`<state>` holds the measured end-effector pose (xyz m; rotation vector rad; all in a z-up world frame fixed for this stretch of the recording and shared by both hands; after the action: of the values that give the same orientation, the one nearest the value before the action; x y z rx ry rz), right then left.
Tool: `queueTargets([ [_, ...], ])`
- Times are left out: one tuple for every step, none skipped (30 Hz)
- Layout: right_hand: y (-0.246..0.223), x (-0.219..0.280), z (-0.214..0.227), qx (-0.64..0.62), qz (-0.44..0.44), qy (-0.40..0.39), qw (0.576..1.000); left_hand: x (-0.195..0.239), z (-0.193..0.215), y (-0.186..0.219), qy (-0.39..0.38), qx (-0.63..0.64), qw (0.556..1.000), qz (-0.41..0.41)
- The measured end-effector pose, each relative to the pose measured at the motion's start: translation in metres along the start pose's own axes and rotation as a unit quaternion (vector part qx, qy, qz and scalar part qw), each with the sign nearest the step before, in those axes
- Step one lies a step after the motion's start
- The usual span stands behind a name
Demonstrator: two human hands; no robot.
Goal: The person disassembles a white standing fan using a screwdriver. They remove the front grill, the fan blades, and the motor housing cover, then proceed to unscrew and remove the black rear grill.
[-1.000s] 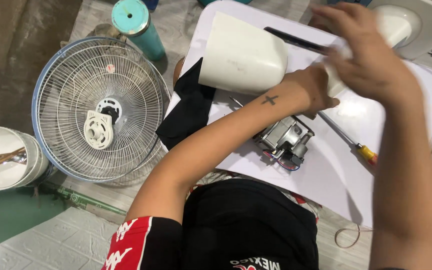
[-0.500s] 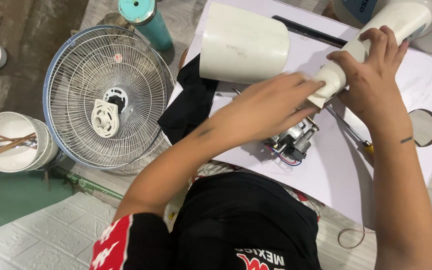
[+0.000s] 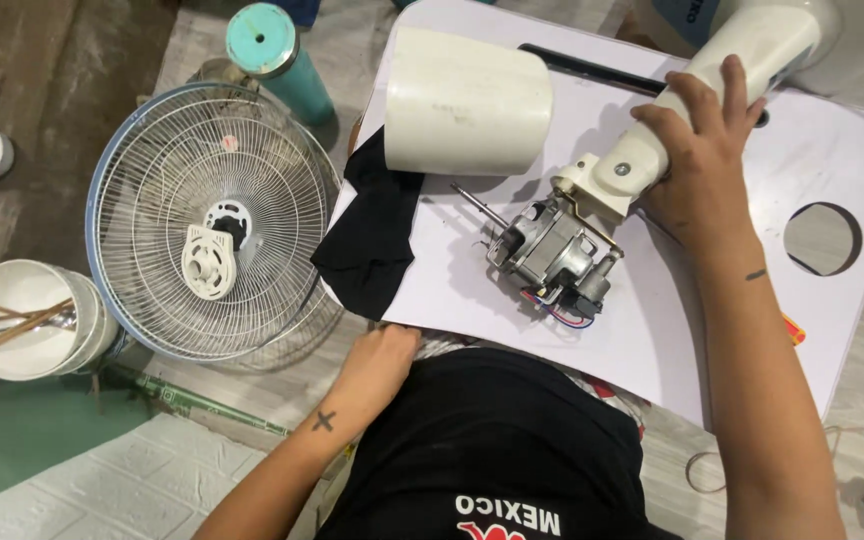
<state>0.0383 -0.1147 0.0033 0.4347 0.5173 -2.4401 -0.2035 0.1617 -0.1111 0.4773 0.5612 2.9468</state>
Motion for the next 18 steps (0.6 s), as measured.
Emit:
queueTargets([
  [-0.001, 0.0, 0.001, 0.003, 0.0, 0.002, 1.0, 0.001, 0.02, 0.008, 0.002, 0.0, 1.0, -0.003],
  [-0.002, 0.0, 0.001, -0.001, -0.005, 0.002, 1.0, 0.003, 0.034, 0.018, -0.042, 0.02, 0.999, -0.018],
  [-0.003, 0.0, 0.001, -0.006, -0.01, 0.003, 1.0, 0.006, 0.049, 0.027, -0.086, 0.04, 0.995, -0.032],
  [-0.002, 0.0, 0.001, -0.005, -0.009, 0.004, 1.0, 0.002, 0.066, 0.035, -0.084, 0.04, 0.995, -0.033],
  [-0.001, -0.001, 0.0, -0.003, -0.014, 0.005, 1.0, -0.002, 0.084, 0.039, -0.073, 0.074, 0.994, -0.014],
  [0.0, -0.001, 0.0, -0.002, -0.018, 0.006, 1.0, -0.005, 0.103, 0.044, -0.062, 0.108, 0.992, 0.005],
  [0.0, 0.0, 0.0, -0.002, -0.017, 0.008, 1.0, -0.017, 0.103, 0.04, -0.06, 0.106, 0.992, 0.005],
  [0.0, 0.0, -0.001, 0.0, -0.015, 0.009, 1.0, -0.029, 0.117, 0.038, 0.039, 0.1, 0.994, -0.022],
  [0.001, -0.001, -0.001, 0.002, -0.014, 0.011, 1.0, -0.038, 0.132, 0.036, 0.138, 0.092, 0.985, -0.051],
  [0.0, -0.002, 0.0, 0.002, -0.013, 0.015, 1.0, -0.05, 0.13, 0.037, 0.14, 0.089, 0.985, -0.053],
  [0.0, -0.002, 0.0, 0.004, -0.017, 0.014, 1.0, -0.062, 0.131, 0.035, 0.164, 0.069, 0.984, -0.025],
  [0.0, -0.001, 0.0, 0.006, -0.02, 0.013, 1.0, -0.073, 0.131, 0.032, 0.187, 0.048, 0.981, 0.002],
  [0.0, -0.002, 0.001, 0.008, -0.021, 0.015, 1.0, -0.078, 0.132, 0.034, 0.188, 0.048, 0.981, 0.0],
  [-0.001, -0.002, 0.001, 0.007, -0.024, 0.014, 1.0, -0.082, 0.135, 0.035, 0.206, 0.03, 0.978, 0.006],
  [0.0, -0.002, 0.001, 0.006, -0.027, 0.011, 1.0, -0.086, 0.137, 0.036, 0.223, 0.012, 0.975, 0.012],
  [0.001, -0.002, 0.001, 0.008, -0.028, 0.011, 1.0, -0.087, 0.142, 0.037, 0.222, 0.014, 0.975, 0.01],
  [0.001, -0.002, 0.0, 0.01, -0.026, 0.012, 1.0, -0.081, 0.159, 0.036, 0.31, 0.038, 0.95, 0.003],
  [0.001, -0.002, 0.0, 0.012, -0.023, 0.013, 1.0, -0.072, 0.174, 0.035, 0.394, 0.061, 0.917, -0.004],
])
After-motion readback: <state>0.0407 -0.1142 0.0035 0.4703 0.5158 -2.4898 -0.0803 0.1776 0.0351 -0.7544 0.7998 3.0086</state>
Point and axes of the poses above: each hand's wrist, its own x-axis away from the middle knuckle, its own z-axis out of the back of the hand, y = z × x, the point moved 7 cm from there along -x, towards the middle knuckle
